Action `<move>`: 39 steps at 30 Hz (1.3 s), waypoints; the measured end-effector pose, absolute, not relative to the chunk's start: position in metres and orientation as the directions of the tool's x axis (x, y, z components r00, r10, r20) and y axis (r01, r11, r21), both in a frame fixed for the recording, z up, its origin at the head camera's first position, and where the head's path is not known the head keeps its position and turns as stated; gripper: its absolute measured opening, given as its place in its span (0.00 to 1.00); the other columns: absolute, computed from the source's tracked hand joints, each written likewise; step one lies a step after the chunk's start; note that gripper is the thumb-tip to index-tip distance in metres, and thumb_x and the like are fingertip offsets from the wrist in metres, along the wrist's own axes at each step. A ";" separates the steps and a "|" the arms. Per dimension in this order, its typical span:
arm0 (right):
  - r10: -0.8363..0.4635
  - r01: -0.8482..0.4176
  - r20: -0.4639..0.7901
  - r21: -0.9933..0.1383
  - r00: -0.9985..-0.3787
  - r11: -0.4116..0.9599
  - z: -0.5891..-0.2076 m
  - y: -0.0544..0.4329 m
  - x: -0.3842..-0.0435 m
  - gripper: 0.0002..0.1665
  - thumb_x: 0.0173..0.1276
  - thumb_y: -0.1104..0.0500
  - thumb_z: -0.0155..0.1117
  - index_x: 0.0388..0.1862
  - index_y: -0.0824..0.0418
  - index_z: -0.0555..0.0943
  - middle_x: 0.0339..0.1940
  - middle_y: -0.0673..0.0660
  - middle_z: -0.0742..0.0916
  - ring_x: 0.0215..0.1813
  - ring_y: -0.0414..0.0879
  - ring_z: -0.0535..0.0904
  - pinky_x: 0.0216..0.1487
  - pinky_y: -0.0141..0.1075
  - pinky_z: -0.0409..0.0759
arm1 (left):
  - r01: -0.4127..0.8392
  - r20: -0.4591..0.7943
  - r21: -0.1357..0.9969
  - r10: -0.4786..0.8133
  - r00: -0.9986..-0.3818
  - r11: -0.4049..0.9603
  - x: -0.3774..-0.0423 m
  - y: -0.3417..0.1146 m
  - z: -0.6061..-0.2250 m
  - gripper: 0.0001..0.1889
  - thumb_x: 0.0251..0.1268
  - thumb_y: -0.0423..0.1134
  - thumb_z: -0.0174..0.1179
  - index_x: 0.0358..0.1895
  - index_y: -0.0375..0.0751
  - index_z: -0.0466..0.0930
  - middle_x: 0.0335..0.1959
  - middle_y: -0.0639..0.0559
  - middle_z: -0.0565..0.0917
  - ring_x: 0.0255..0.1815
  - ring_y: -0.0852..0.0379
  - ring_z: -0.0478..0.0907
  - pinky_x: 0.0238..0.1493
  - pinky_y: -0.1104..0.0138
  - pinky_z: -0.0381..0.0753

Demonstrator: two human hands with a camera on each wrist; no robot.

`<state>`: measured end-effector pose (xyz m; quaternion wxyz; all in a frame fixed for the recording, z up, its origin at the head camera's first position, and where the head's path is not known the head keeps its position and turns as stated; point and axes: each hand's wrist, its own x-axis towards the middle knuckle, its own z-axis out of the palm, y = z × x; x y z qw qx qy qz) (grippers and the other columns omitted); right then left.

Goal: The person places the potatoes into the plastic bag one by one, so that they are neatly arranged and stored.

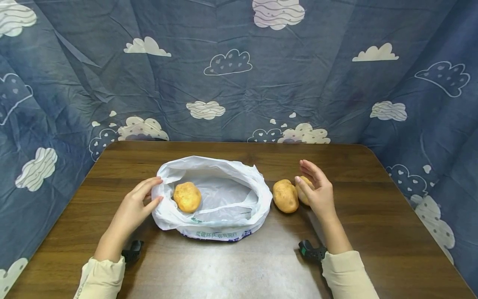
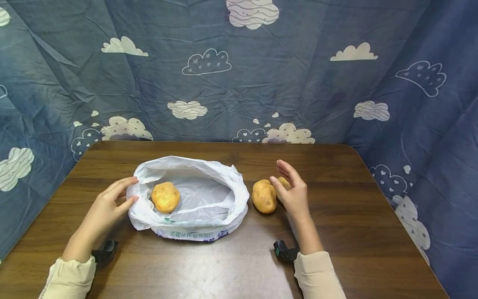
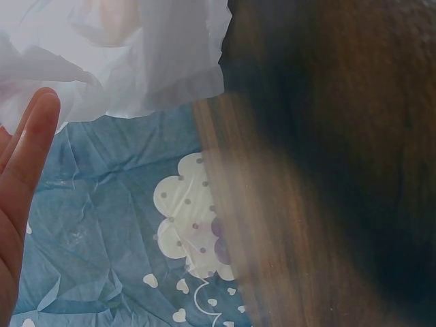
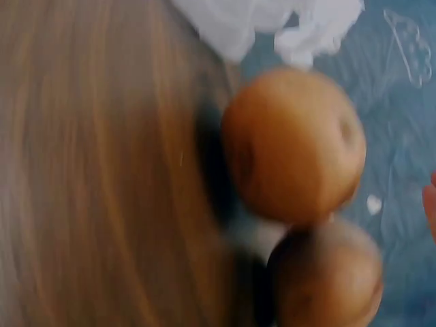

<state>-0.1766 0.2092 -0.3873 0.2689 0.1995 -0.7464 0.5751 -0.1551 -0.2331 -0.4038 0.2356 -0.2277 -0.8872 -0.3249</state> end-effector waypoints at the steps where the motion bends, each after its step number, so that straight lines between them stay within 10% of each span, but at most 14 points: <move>1: 0.028 -0.595 0.623 -0.760 -0.782 0.262 -0.390 0.214 -0.177 0.26 0.54 0.80 0.57 0.54 0.78 0.67 0.52 0.73 0.74 0.53 0.61 0.70 0.57 0.40 0.71 | 0.556 0.566 0.469 0.250 -0.785 0.686 -0.155 -0.233 -0.404 0.25 0.42 0.19 0.65 0.50 0.30 0.74 0.48 0.39 0.75 0.44 0.48 0.73 0.37 0.59 0.80; 14: 0.180 -0.383 0.463 -0.855 -0.868 0.349 -0.422 0.257 -0.184 0.28 0.57 0.73 0.60 0.58 0.74 0.66 0.54 0.68 0.75 0.54 0.43 0.71 0.57 0.38 0.70 | 0.554 0.558 0.474 0.253 -0.790 0.685 -0.156 -0.233 -0.404 0.25 0.43 0.20 0.65 0.50 0.31 0.73 0.49 0.39 0.75 0.45 0.49 0.73 0.37 0.60 0.80; 19: 0.146 -0.297 0.363 -0.891 -0.920 0.344 -0.433 0.267 -0.186 0.31 0.59 0.70 0.61 0.60 0.73 0.64 0.57 0.70 0.72 0.58 0.55 0.68 0.58 0.47 0.68 | 0.553 0.558 0.476 0.251 -0.791 0.684 -0.155 -0.233 -0.404 0.25 0.42 0.20 0.65 0.50 0.30 0.73 0.48 0.39 0.75 0.44 0.48 0.73 0.37 0.59 0.80; 27: 0.022 -0.209 0.240 -0.885 -0.971 0.416 -0.456 0.281 -0.193 0.33 0.61 0.61 0.62 0.63 0.68 0.63 0.59 0.67 0.71 0.59 0.55 0.65 0.51 0.19 0.66 | 0.552 0.556 0.478 0.251 -0.792 0.684 -0.154 -0.233 -0.405 0.25 0.42 0.19 0.65 0.50 0.30 0.73 0.48 0.39 0.75 0.45 0.47 0.73 0.38 0.61 0.79; 39: 0.001 -0.224 0.248 -0.876 -0.969 0.428 -0.461 0.282 -0.193 0.34 0.59 0.61 0.64 0.63 0.66 0.64 0.58 0.66 0.72 0.54 0.37 0.67 0.49 0.17 0.66 | 0.553 0.557 0.472 0.254 -0.791 0.687 -0.155 -0.234 -0.405 0.25 0.42 0.20 0.66 0.49 0.30 0.74 0.48 0.39 0.75 0.44 0.48 0.74 0.37 0.60 0.80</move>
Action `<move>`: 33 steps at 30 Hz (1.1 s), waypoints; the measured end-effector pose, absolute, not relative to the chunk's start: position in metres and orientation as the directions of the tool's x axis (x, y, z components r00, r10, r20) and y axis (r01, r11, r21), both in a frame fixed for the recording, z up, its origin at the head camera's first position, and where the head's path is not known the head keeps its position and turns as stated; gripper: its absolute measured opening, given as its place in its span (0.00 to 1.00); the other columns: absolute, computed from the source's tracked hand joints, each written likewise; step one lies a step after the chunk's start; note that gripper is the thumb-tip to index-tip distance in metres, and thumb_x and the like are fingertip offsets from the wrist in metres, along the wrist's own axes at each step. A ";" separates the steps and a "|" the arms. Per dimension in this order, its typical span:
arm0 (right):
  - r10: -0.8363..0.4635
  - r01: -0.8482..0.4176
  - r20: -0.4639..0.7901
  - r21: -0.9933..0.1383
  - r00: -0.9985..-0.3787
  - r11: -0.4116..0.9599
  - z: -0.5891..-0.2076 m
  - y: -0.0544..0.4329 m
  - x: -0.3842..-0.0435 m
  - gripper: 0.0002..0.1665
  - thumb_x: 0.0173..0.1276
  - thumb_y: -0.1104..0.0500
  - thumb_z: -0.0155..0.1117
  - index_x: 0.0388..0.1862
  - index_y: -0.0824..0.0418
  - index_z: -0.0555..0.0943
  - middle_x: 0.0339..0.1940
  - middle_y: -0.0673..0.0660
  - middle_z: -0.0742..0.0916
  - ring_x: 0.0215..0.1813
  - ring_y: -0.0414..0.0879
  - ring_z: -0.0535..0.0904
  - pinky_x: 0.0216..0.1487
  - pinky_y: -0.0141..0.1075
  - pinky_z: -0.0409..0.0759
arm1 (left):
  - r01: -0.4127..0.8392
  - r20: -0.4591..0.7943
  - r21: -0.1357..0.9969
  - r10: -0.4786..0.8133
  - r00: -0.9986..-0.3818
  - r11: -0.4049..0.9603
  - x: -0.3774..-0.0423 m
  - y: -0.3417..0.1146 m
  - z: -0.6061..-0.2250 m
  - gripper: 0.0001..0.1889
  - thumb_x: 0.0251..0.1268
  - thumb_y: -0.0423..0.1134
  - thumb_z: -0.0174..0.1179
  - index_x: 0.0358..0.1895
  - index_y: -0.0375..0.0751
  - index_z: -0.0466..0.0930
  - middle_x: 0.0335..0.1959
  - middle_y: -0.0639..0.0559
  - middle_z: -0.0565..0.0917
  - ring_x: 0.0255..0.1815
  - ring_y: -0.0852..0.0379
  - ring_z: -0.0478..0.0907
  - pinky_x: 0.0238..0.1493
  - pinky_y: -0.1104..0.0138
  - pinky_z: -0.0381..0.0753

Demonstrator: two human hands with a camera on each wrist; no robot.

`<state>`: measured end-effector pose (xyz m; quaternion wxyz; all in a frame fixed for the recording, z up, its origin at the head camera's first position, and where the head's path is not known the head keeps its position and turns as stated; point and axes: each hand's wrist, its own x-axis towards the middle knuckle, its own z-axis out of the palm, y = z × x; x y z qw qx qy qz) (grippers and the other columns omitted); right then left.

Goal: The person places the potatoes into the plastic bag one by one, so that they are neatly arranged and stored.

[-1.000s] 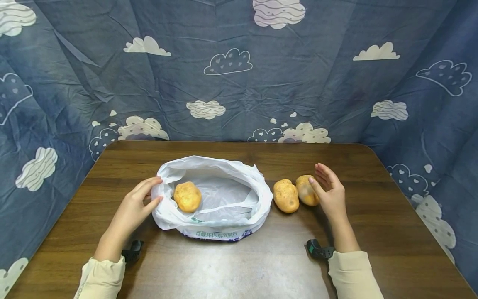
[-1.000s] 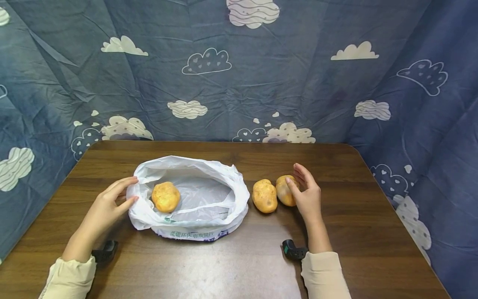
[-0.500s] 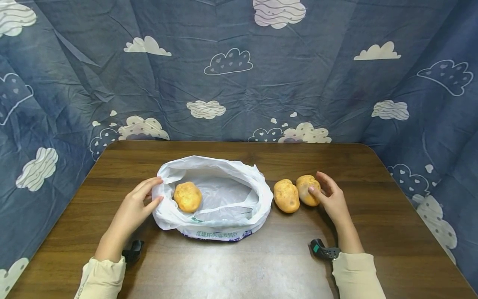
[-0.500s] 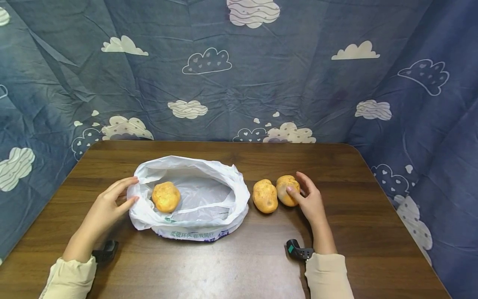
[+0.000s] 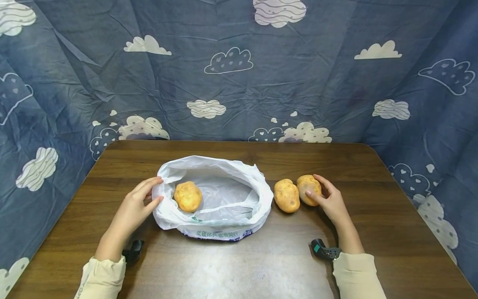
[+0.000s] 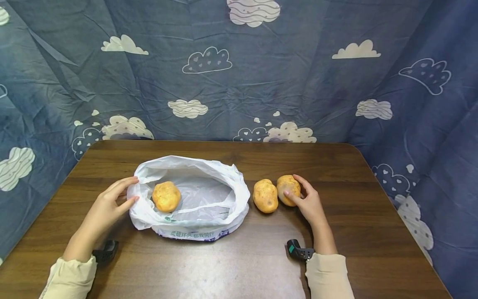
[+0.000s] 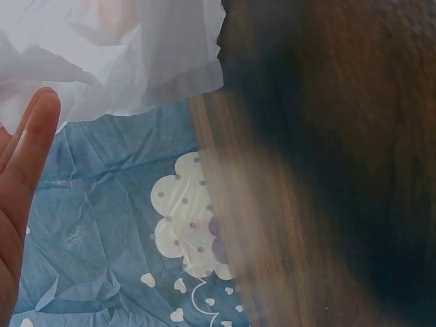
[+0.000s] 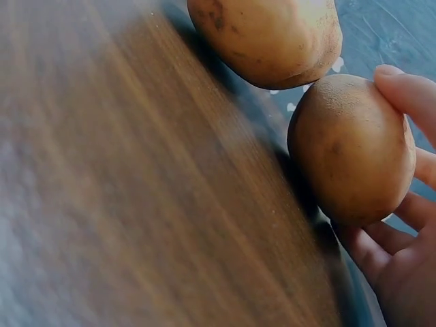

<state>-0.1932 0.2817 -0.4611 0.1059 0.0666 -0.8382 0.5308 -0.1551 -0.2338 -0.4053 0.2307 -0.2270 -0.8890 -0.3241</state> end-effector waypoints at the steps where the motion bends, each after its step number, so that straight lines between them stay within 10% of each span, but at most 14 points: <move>1: 0.009 -0.228 0.255 -0.880 -0.967 0.417 -0.461 0.281 -0.193 0.33 0.59 0.62 0.64 0.62 0.67 0.65 0.57 0.66 0.72 0.53 0.36 0.67 0.49 0.17 0.66 | 0.553 0.557 0.471 0.255 -0.791 0.687 -0.155 -0.234 -0.405 0.25 0.42 0.19 0.65 0.49 0.30 0.73 0.48 0.39 0.75 0.44 0.48 0.74 0.37 0.60 0.80; 20: 0.211 -0.247 0.328 -0.908 -0.921 0.337 -0.424 0.263 -0.178 0.32 0.54 0.70 0.66 0.59 0.70 0.68 0.57 0.66 0.73 0.53 0.42 0.70 0.50 0.25 0.70 | 0.549 0.552 0.471 0.254 -0.794 0.690 -0.155 -0.235 -0.405 0.25 0.42 0.19 0.65 0.50 0.29 0.73 0.48 0.39 0.75 0.43 0.48 0.74 0.37 0.62 0.80; 33: 0.220 -0.337 0.399 -0.902 -0.890 0.269 -0.405 0.251 -0.176 0.33 0.50 0.75 0.65 0.58 0.71 0.69 0.54 0.61 0.75 0.50 0.40 0.72 0.49 0.25 0.72 | 0.547 0.548 0.479 0.253 -0.797 0.686 -0.156 -0.234 -0.406 0.26 0.42 0.19 0.65 0.50 0.30 0.73 0.49 0.39 0.75 0.45 0.48 0.73 0.43 0.90 0.66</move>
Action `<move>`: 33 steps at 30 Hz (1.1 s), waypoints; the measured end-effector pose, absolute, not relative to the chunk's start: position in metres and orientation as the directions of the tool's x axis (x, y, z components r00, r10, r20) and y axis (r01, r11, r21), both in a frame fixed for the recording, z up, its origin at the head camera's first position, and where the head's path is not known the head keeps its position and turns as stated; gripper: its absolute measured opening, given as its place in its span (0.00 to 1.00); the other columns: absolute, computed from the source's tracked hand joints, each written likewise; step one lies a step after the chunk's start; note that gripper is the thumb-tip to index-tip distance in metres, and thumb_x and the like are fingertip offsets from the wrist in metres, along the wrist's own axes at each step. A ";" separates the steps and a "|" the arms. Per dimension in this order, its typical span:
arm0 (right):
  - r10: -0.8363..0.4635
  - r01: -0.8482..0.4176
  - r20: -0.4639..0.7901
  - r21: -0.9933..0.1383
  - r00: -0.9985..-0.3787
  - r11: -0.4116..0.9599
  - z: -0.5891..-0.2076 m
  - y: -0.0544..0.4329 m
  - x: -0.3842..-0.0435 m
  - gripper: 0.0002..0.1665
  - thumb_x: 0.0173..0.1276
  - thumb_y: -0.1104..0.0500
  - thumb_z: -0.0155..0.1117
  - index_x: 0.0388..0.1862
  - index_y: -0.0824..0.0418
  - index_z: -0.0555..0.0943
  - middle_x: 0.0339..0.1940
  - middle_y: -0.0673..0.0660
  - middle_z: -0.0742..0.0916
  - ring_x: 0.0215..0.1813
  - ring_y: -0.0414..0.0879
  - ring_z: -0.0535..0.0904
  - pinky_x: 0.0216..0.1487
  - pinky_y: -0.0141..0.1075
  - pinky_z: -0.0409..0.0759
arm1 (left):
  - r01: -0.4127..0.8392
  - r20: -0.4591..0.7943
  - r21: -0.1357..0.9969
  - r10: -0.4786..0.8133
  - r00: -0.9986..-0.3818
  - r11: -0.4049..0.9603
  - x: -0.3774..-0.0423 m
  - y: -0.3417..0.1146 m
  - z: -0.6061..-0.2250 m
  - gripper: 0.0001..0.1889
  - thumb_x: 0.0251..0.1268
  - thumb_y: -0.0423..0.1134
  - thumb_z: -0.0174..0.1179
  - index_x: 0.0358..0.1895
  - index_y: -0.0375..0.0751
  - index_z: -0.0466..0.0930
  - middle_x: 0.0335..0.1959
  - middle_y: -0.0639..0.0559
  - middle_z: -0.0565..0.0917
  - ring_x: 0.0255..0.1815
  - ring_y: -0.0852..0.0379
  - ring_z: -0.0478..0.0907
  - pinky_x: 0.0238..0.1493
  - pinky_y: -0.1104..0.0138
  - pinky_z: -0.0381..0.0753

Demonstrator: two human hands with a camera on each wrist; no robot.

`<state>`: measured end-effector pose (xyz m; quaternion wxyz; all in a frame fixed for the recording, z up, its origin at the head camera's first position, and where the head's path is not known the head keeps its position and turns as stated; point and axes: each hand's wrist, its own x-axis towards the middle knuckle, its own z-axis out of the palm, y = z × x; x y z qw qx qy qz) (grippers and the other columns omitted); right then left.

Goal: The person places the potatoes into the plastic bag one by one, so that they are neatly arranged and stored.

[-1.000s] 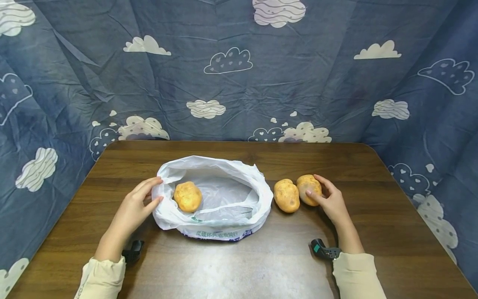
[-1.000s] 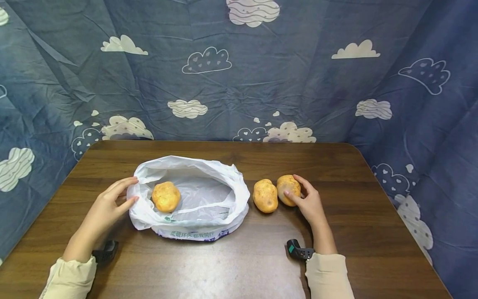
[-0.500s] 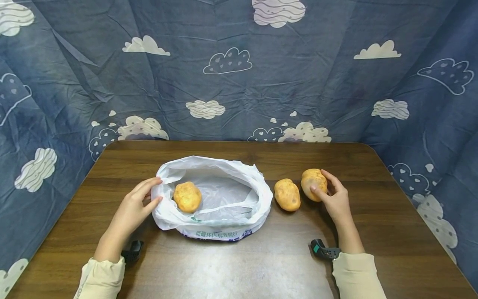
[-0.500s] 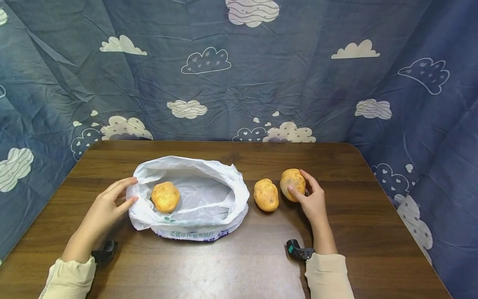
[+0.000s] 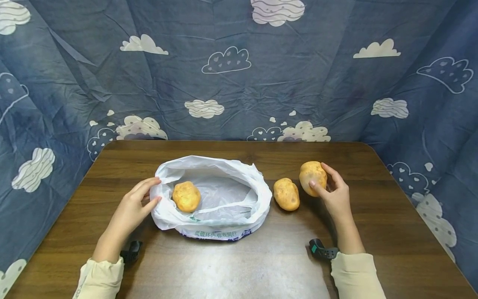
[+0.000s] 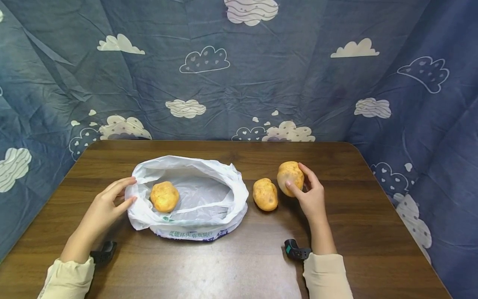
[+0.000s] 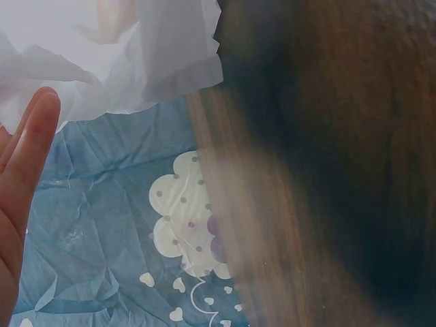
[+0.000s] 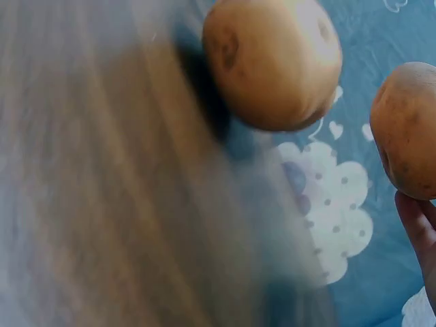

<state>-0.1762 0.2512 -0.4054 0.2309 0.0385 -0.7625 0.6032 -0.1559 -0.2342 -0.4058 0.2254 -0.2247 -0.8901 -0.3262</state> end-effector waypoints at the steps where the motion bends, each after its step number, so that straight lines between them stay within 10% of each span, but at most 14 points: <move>1: 0.217 -0.349 0.407 -0.900 -0.887 0.260 -0.403 0.250 -0.176 0.33 0.50 0.76 0.65 0.58 0.71 0.69 0.54 0.61 0.76 0.50 0.41 0.72 0.49 0.26 0.72 | 0.546 0.547 0.478 0.253 -0.798 0.688 -0.156 -0.234 -0.406 0.26 0.42 0.19 0.65 0.50 0.30 0.73 0.49 0.39 0.75 0.44 0.48 0.73 0.42 0.89 0.67; 10: 0.152 -0.468 0.499 -0.861 -0.853 0.198 -0.378 0.231 -0.171 0.34 0.48 0.79 0.63 0.57 0.74 0.68 0.55 0.64 0.75 0.53 0.44 0.72 0.54 0.26 0.71 | 0.545 0.547 0.474 0.255 -0.798 0.692 -0.157 -0.234 -0.405 0.25 0.42 0.19 0.65 0.50 0.30 0.73 0.49 0.39 0.75 0.45 0.47 0.73 0.37 0.61 0.79; 23: -0.001 -0.607 0.611 -0.787 -0.792 0.105 -0.368 0.205 -0.173 0.37 0.45 0.82 0.63 0.58 0.74 0.67 0.58 0.65 0.73 0.55 0.47 0.70 0.56 0.29 0.70 | 0.541 0.543 0.474 0.253 -0.801 0.694 -0.155 -0.235 -0.406 0.25 0.42 0.19 0.65 0.50 0.30 0.73 0.49 0.38 0.75 0.45 0.47 0.73 0.38 0.63 0.79; 33: -0.152 -0.630 0.612 -0.762 -0.776 0.150 -0.344 0.159 -0.167 0.37 0.43 0.82 0.64 0.57 0.77 0.67 0.58 0.70 0.71 0.59 0.47 0.67 0.57 0.31 0.70 | 0.548 0.547 0.471 0.258 -0.796 0.692 -0.155 -0.234 -0.405 0.25 0.42 0.20 0.65 0.50 0.30 0.73 0.49 0.39 0.75 0.45 0.48 0.74 0.42 0.84 0.72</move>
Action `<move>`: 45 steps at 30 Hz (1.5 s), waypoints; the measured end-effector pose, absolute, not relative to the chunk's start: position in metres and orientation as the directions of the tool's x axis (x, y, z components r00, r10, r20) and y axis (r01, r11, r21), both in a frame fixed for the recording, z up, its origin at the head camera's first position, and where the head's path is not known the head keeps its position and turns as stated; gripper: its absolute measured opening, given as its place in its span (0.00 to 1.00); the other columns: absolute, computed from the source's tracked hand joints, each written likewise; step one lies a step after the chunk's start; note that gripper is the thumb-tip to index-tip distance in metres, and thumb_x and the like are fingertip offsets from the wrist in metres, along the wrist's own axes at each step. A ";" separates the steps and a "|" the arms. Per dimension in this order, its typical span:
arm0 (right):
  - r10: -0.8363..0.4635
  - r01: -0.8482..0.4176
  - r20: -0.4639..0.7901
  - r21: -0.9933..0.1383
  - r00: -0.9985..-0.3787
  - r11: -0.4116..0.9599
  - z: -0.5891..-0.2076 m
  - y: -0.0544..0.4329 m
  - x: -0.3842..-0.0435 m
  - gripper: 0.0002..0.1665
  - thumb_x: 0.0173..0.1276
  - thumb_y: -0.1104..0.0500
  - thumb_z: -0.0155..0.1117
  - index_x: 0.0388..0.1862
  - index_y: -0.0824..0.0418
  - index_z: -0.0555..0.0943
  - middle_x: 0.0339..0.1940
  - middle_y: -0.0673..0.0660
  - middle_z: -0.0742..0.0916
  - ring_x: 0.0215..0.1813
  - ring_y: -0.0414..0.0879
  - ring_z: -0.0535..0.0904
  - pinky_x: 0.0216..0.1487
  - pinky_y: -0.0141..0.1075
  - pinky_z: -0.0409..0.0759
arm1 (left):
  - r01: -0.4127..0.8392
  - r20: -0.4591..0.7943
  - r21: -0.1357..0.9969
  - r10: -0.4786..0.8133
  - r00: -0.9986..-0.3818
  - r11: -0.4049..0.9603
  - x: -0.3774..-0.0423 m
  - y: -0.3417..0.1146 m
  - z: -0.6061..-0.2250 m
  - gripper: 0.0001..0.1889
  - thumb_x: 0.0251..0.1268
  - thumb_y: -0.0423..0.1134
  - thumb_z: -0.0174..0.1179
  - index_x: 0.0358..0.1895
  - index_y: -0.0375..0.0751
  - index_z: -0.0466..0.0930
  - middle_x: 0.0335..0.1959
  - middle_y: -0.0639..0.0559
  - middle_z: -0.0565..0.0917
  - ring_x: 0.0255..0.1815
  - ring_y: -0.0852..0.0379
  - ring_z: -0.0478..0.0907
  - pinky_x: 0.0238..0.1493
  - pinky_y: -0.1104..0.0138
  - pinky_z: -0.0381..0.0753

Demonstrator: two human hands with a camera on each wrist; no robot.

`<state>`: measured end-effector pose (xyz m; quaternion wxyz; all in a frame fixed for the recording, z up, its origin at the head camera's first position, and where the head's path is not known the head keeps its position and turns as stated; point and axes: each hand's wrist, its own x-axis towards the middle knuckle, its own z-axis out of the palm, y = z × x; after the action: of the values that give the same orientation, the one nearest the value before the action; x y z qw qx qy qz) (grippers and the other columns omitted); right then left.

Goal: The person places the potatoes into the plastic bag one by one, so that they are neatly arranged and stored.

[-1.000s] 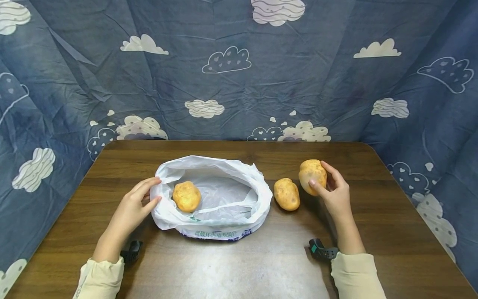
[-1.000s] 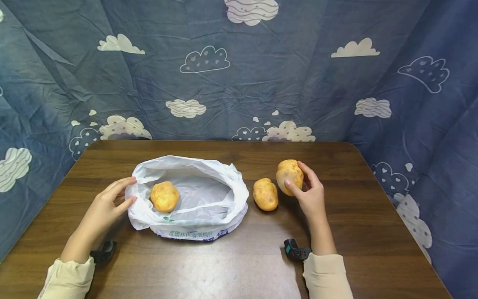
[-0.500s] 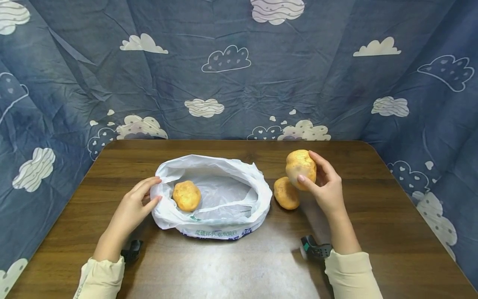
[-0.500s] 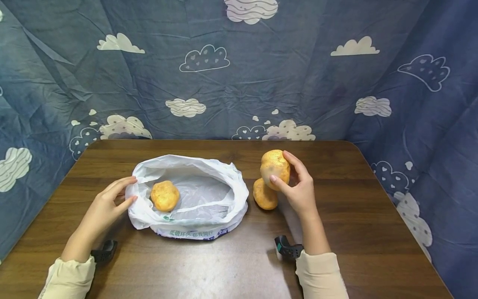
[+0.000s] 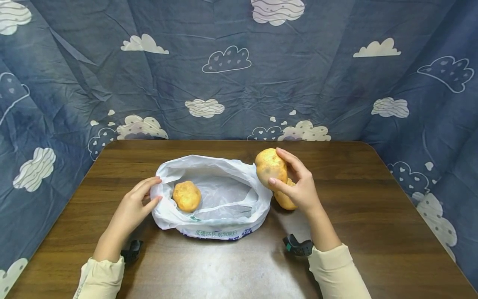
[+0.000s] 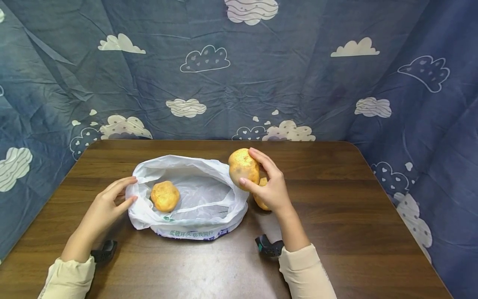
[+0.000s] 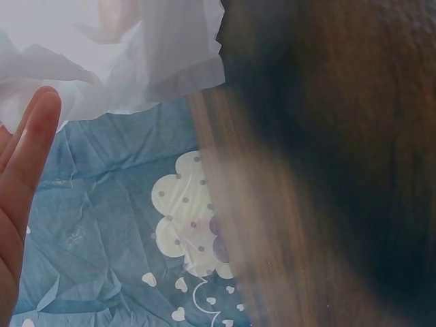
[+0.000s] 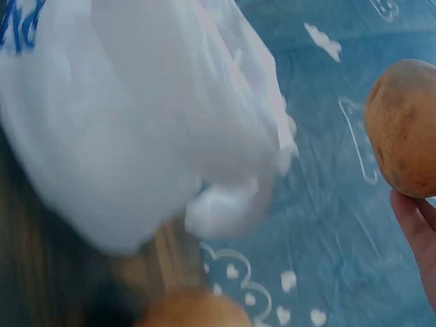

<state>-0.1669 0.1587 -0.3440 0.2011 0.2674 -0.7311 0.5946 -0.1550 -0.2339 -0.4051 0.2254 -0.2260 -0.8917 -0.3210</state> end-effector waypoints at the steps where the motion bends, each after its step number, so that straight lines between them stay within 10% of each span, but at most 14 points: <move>1: -0.170 -0.632 0.610 -0.761 -0.774 0.147 -0.343 0.153 -0.167 0.37 0.43 0.82 0.65 0.57 0.76 0.67 0.58 0.69 0.71 0.59 0.47 0.67 0.57 0.31 0.70 | 0.548 0.547 0.471 0.258 -0.796 0.691 -0.155 -0.234 -0.405 0.25 0.42 0.20 0.65 0.50 0.30 0.73 0.49 0.39 0.75 0.45 0.48 0.73 0.42 0.86 0.71; 9: -0.292 -0.645 0.588 -0.747 -0.754 0.162 -0.348 0.114 -0.172 0.36 0.44 0.78 0.68 0.55 0.76 0.68 0.58 0.69 0.72 0.60 0.55 0.66 0.56 0.35 0.71 | 0.554 0.551 0.474 0.260 -0.793 0.684 -0.155 -0.235 -0.405 0.25 0.43 0.19 0.65 0.50 0.30 0.73 0.49 0.39 0.75 0.43 0.48 0.74 0.42 0.89 0.68; 18: -0.398 -0.586 0.493 -0.795 -0.774 0.155 -0.363 0.075 -0.178 0.35 0.48 0.72 0.69 0.56 0.74 0.69 0.58 0.67 0.73 0.59 0.55 0.67 0.57 0.43 0.71 | 0.552 0.544 0.479 0.262 -0.797 0.682 -0.155 -0.234 -0.405 0.25 0.43 0.20 0.65 0.50 0.30 0.73 0.49 0.39 0.75 0.44 0.47 0.73 0.37 0.61 0.80; 45: -0.451 -0.519 0.368 -0.810 -0.813 0.275 -0.432 0.041 -0.209 0.36 0.51 0.61 0.71 0.59 0.65 0.69 0.56 0.59 0.76 0.55 0.48 0.71 0.54 0.37 0.73 | 0.561 0.548 0.499 0.261 -0.795 0.660 -0.155 -0.234 -0.405 0.25 0.43 0.20 0.65 0.50 0.29 0.73 0.49 0.39 0.74 0.47 0.47 0.72 0.39 0.62 0.80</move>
<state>-0.2087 0.0407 -0.4320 0.0327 0.3039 -0.7976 0.5199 -0.1551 -0.2339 -0.4051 0.2204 -0.2326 -0.8840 -0.3405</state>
